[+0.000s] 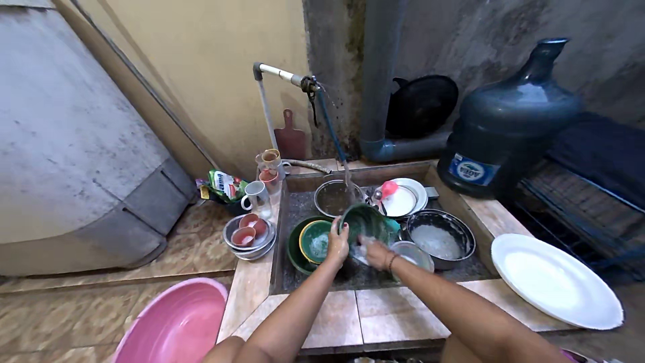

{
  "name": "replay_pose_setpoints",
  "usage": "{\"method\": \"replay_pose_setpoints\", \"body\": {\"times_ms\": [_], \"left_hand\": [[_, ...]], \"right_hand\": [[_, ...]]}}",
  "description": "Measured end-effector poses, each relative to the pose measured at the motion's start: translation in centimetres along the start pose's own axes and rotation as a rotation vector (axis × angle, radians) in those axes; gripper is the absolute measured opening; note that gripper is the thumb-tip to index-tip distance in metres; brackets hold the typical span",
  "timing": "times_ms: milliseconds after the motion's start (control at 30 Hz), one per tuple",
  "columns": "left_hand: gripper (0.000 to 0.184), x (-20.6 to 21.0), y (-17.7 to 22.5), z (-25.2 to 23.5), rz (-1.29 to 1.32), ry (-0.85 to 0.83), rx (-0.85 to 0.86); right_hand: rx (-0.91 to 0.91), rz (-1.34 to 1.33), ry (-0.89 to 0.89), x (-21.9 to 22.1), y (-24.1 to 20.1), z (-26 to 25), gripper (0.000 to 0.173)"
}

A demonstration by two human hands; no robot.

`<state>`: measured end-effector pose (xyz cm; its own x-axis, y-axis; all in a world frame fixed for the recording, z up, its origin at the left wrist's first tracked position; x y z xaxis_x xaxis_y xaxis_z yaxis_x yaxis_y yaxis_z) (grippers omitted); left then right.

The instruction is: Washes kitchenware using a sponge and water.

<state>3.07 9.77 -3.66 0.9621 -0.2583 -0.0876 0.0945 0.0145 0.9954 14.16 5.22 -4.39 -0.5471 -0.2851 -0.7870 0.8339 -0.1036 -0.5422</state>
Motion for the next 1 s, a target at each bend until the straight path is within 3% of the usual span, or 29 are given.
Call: {"method": "replay_pose_setpoints", "body": {"times_ms": [67,133,233,333,467,567,633,700,800,900,1000], "left_hand": [[0.053,-0.7,0.1,-0.2,0.045,0.058,-0.001],[0.055,-1.4,0.7,-0.2,0.054,0.047,-0.057],[0.059,-2.6,1.5,-0.5,-0.006,-0.082,-0.169],[0.064,-3.3,1.2,-0.7,0.006,-0.196,-0.302],[0.073,-3.6,-0.3,-1.8,0.461,-0.101,-0.350],[0.067,-2.5,-1.8,-0.7,0.704,-0.024,-0.362],[0.060,-2.2,-1.5,0.1,0.730,0.040,-0.345],[0.056,-2.7,-0.4,-0.5,0.670,0.147,-0.218],[0.052,-4.4,3.7,-1.4,0.258,0.217,0.062],[0.046,-5.0,7.2,-0.9,-0.126,0.228,0.319],[0.043,-3.5,8.0,0.6,-0.296,0.117,0.365]], "right_hand": [[-0.227,-0.135,0.039,0.6,-3.9,1.7,0.045],[-0.396,0.032,0.071,0.8,-4.8,2.2,0.045],[-0.271,0.344,-0.065,1.0,-2.3,1.1,0.062],[-0.260,0.303,-0.128,0.7,-3.9,2.1,0.054],[-0.394,-0.323,0.255,-5.3,-7.2,4.7,0.040],[-0.214,-0.922,0.543,-8.7,-3.2,4.0,0.044],[-0.061,-1.091,0.625,-9.5,-0.3,3.2,0.045],[0.138,-1.105,0.727,-9.5,2.3,2.7,0.035],[0.305,-1.175,0.722,-8.0,4.5,2.5,0.035],[0.258,-1.189,0.679,-8.1,3.8,2.2,0.041],[0.066,-0.818,0.681,-9.8,1.6,2.1,0.046]]}}
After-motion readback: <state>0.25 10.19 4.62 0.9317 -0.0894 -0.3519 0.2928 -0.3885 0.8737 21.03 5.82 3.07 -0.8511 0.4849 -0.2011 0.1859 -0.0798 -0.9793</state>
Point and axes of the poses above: each hand's wrist, its own z-axis away from the middle knuckle, its own x-axis out of the palm, y = z × x, the point moved 9 cm from there along -z, towards the middle knuckle, and after that the axes turned 6 degrees about x, right-handed, at the moved point
